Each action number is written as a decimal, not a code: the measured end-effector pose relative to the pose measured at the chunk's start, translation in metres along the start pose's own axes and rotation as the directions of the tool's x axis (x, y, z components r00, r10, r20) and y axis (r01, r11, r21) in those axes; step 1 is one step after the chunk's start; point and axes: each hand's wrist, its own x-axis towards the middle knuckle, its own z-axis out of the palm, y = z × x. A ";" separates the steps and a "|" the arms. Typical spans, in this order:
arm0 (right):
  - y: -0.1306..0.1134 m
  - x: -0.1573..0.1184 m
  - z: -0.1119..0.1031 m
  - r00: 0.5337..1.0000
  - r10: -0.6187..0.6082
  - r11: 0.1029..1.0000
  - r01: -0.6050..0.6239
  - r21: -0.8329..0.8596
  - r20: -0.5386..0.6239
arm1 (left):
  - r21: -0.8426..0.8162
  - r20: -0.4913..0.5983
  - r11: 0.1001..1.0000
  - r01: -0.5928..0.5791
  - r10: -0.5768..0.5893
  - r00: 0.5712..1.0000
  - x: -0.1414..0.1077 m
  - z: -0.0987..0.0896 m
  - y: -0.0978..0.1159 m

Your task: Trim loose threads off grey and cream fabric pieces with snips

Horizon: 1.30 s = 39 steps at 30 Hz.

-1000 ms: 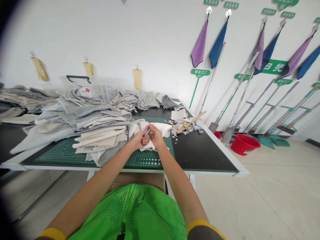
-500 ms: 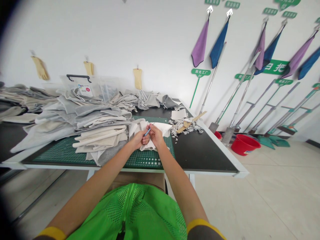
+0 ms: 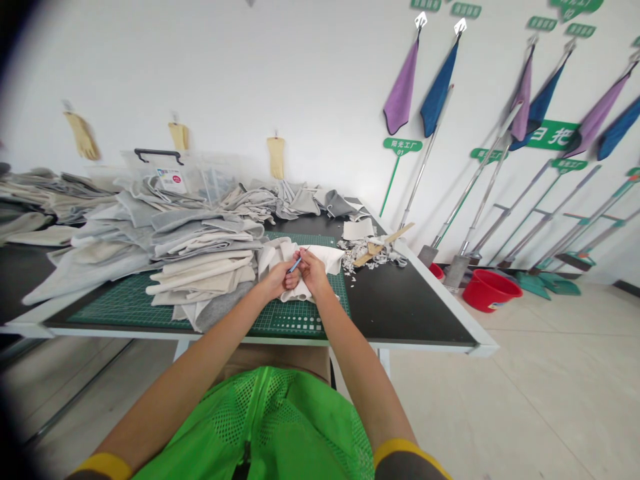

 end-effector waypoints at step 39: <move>0.001 0.001 -0.003 1.000 -0.005 1.000 0.005 0.024 0.010 | 0.019 0.001 1.000 -0.018 0.017 1.000 0.003 -0.002 -0.002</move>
